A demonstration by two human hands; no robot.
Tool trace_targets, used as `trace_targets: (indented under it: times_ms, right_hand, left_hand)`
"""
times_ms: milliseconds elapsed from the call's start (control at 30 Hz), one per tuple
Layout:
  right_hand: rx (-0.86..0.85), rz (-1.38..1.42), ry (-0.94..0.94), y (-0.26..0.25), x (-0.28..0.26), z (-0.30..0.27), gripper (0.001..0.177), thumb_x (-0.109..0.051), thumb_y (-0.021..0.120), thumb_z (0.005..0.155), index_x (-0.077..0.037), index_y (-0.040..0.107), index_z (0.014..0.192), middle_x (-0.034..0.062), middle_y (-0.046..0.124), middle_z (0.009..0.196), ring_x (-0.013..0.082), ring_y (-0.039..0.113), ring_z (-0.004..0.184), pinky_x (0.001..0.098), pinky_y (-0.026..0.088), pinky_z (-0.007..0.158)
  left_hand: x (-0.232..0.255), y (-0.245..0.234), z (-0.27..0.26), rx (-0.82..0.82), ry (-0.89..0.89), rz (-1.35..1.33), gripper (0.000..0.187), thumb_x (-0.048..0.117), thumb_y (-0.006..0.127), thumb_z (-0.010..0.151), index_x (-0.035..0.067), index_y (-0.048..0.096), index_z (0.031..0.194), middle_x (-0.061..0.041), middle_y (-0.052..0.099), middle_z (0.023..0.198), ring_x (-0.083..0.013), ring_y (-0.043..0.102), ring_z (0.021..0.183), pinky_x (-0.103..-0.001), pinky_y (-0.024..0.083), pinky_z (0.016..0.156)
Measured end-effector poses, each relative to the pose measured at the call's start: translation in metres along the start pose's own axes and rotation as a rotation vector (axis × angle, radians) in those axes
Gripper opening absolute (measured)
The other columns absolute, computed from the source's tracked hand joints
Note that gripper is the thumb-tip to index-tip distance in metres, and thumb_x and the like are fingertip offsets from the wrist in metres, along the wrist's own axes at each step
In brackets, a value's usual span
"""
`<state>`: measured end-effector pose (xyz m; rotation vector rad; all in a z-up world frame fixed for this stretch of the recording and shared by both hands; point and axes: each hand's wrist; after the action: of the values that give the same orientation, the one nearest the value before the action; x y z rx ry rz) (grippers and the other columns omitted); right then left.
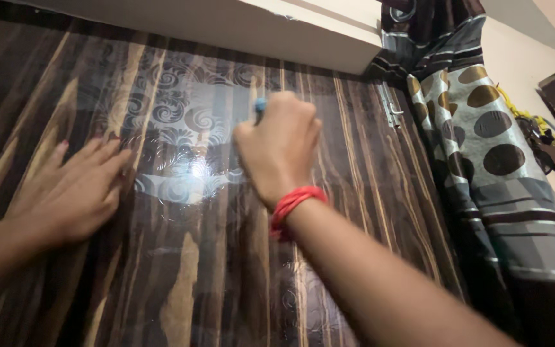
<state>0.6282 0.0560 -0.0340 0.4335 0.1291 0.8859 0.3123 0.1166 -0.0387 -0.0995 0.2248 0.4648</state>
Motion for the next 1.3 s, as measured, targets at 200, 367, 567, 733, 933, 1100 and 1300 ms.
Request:
trace_targets:
  times_ms: [200,367,567,733,933,1100,1300]
  right_hand:
    - [-0.073,0.465,0.233,0.036,-0.048,-0.041,0.013,-0.013,0.07,0.071,-0.001,0.075,0.069,0.023,0.071,0.066,0.0312,0.076,0.063,0.0398,0.058,0.066]
    - [0.0,0.549,0.388,0.044,-0.035,-0.062,0.015,-0.011,0.07,0.067,-0.007,0.081,0.077,0.0175,0.075,0.07,0.0282,0.077,0.067,0.0362,0.059,0.07]
    - [-0.01,0.187,0.207,-0.003,0.036,-0.026,0.012,-0.012,0.072,0.071,-0.005,0.08,0.075,0.0195,0.074,0.069,0.0298,0.077,0.066,0.0382,0.06,0.07]
    - [0.081,-0.162,-0.118,-0.031,0.047,-0.025,0.011,-0.012,0.073,0.079,-0.004,0.08,0.079,0.0205,0.074,0.076,0.035,0.073,0.07,0.0434,0.058,0.072]
    - [-0.034,0.076,-0.216,0.007,-0.01,-0.08,0.015,-0.012,0.074,0.076,-0.005,0.079,0.088,0.019,0.075,0.083,0.0331,0.074,0.073,0.0428,0.058,0.076]
    - [-0.076,0.534,0.304,0.038,-0.082,-0.095,0.016,-0.015,0.074,0.075,-0.007,0.081,0.088,0.0186,0.075,0.076,0.0264,0.078,0.071,0.0341,0.061,0.071]
    - [0.02,0.361,0.382,0.025,-0.031,-0.082,0.015,-0.013,0.074,0.07,-0.008,0.082,0.082,0.015,0.078,0.071,0.0213,0.078,0.065,0.0332,0.06,0.066]
  left_hand:
    - [-0.01,-0.023,-0.01,0.146,-0.06,-0.096,0.062,0.035,0.037,0.096,0.012,0.038,0.154,-0.009,0.032,0.164,-0.0271,0.023,0.152,-0.055,0.013,0.122]
    - [-0.017,-0.022,-0.005,0.091,-0.155,-0.038,0.06,0.037,0.036,0.097,0.016,0.039,0.154,-0.008,0.035,0.162,-0.0247,0.025,0.153,-0.054,0.01,0.124]
    - [-0.007,-0.009,0.003,0.134,-0.073,-0.097,0.062,0.034,0.041,0.093,0.012,0.041,0.152,-0.008,0.036,0.161,-0.0265,0.022,0.153,-0.054,0.007,0.125]
    - [0.011,-0.029,0.009,0.064,-0.041,-0.082,0.061,0.031,0.039,0.094,0.014,0.039,0.152,-0.01,0.034,0.162,-0.0259,0.023,0.153,-0.054,0.008,0.125]
    - [-0.004,-0.03,0.006,0.067,-0.002,-0.12,0.061,0.032,0.038,0.095,0.013,0.036,0.153,-0.009,0.031,0.161,-0.0278,0.021,0.152,-0.055,0.007,0.122]
    - [-0.036,-0.013,-0.011,0.076,0.006,-0.206,0.059,0.03,0.039,0.097,0.012,0.04,0.153,-0.008,0.036,0.162,-0.0286,0.022,0.155,-0.055,0.009,0.126]
    - [-0.065,0.029,-0.008,0.067,-0.033,-0.154,0.06,0.029,0.039,0.096,0.01,0.039,0.153,-0.014,0.032,0.162,-0.03,0.021,0.154,-0.053,0.007,0.126]
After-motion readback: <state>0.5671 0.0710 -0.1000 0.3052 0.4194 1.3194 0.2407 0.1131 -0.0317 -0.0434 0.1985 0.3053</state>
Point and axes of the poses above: each hand's wrist, its own z-axis towards the middle knuckle, its own y-axis out of the palm, x = y × z
